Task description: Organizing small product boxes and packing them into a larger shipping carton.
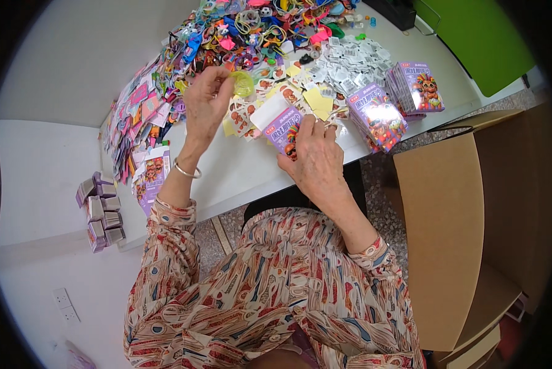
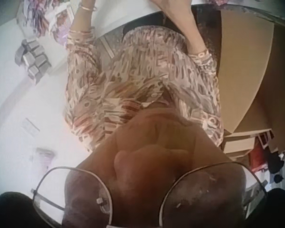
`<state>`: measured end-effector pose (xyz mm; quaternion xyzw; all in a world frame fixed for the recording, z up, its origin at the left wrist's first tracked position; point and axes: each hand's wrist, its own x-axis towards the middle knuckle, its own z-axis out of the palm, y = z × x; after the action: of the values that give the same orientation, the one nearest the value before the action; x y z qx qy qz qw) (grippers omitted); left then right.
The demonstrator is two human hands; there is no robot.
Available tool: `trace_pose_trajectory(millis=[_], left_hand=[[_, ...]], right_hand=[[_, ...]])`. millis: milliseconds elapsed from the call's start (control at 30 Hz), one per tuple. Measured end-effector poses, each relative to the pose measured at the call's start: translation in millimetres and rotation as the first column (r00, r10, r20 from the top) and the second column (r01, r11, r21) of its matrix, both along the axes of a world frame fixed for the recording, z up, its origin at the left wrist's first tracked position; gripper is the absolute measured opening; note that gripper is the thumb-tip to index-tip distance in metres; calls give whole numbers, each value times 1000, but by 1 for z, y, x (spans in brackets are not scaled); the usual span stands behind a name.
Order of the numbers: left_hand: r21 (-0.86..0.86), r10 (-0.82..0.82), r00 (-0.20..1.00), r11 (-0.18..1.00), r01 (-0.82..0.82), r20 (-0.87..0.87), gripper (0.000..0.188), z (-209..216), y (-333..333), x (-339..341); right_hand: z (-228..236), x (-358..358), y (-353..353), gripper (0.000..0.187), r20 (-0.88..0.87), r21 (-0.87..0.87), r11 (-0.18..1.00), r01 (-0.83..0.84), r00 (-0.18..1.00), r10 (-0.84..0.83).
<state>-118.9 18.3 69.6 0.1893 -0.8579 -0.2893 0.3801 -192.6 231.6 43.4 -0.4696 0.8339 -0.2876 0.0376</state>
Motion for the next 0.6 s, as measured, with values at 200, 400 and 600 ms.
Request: trace_pose_trajectory(millis=[200, 400, 600], left_hand=[[-105, -2, 998, 994, -5, -69, 10, 5, 45, 8], [-278, 52, 998, 959, -59, -32, 14, -10, 66, 12], [-211, 66, 990, 977, -39, 122, 11, -3, 74, 18]], right_hand=[[4, 6, 0, 73, 12, 28, 1000, -1, 1000, 0], [9, 10, 1, 74, 8, 24, 1000, 11, 1000, -11], [8, 13, 2, 73, -7, -5, 999, 45, 999, -45]])
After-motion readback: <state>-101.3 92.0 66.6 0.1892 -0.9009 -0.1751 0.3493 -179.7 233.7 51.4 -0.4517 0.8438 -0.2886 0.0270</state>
